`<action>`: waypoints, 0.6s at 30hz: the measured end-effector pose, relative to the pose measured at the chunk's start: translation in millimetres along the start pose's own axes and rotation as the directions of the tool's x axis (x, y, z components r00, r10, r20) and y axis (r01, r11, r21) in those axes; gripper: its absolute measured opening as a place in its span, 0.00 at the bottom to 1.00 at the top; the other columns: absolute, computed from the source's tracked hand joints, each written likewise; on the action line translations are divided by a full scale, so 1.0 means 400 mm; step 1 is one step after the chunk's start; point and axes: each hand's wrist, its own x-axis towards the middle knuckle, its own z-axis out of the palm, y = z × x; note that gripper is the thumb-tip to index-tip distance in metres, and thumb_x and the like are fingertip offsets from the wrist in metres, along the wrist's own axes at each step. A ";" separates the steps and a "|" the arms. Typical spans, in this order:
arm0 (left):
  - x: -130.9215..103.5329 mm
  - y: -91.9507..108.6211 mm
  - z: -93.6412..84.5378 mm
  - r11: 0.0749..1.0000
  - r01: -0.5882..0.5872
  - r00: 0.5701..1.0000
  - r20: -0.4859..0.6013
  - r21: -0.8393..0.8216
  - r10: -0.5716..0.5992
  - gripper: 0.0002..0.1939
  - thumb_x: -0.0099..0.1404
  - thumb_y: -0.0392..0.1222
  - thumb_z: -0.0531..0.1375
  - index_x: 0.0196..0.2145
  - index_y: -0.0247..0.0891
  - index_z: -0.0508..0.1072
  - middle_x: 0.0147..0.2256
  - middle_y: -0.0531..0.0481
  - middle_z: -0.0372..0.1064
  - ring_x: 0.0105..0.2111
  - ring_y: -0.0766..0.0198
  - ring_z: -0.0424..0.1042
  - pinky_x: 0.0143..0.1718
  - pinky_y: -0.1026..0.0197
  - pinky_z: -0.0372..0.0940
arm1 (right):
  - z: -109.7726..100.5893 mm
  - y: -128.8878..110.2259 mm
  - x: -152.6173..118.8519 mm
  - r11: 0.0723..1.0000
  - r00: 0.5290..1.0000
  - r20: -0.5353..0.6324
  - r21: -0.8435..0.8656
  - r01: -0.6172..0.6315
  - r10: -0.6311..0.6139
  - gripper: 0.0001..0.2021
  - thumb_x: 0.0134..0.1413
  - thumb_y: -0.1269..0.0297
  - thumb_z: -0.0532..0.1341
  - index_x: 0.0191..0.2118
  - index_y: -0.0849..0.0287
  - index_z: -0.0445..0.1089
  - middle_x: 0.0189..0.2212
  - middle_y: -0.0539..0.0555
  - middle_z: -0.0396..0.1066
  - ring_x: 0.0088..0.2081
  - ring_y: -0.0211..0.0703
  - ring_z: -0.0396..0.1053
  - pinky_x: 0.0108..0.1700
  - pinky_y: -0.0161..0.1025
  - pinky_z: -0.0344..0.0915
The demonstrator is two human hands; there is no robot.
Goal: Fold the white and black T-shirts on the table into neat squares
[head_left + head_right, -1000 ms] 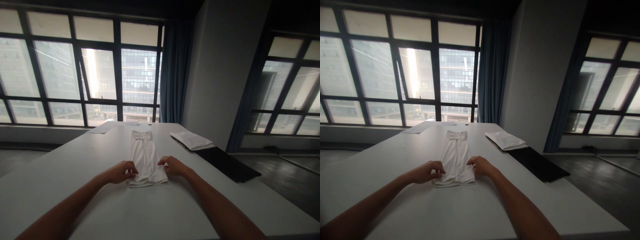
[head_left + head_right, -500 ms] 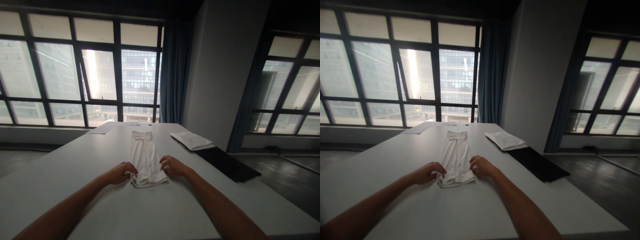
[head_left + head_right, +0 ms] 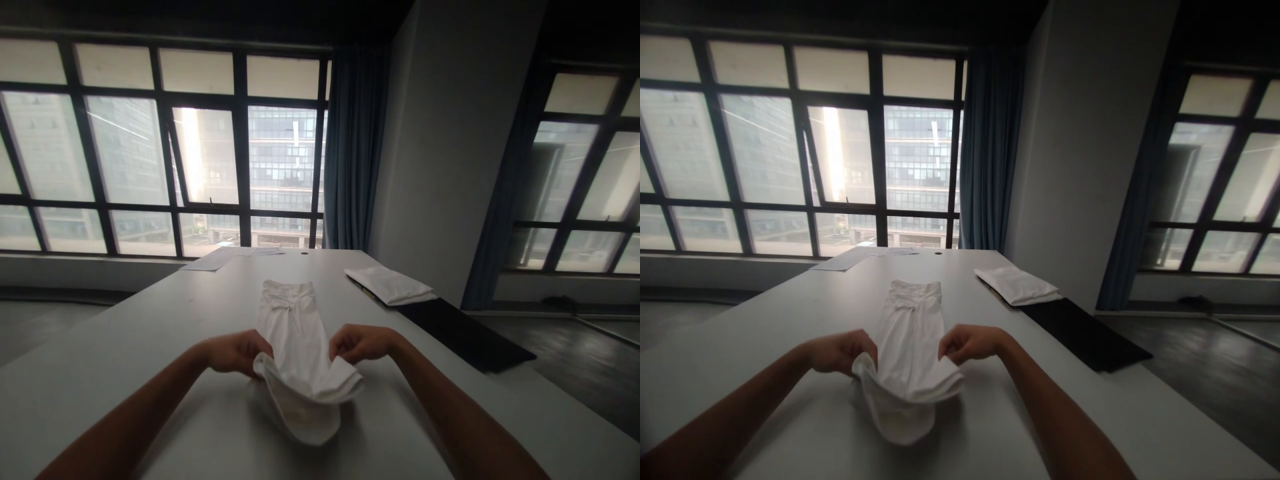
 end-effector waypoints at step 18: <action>0.069 -0.135 -0.003 0.746 0.505 0.733 -0.671 0.434 -0.107 0.28 0.53 0.45 0.65 0.52 0.37 0.75 0.52 0.41 0.71 0.37 0.57 0.75 0.46 0.57 0.69 | 0.026 0.104 0.114 0.935 0.740 -0.655 -0.148 -0.323 0.152 0.24 0.47 0.72 0.67 0.53 0.64 0.72 0.39 0.57 0.77 0.32 0.37 0.72 0.36 0.33 0.69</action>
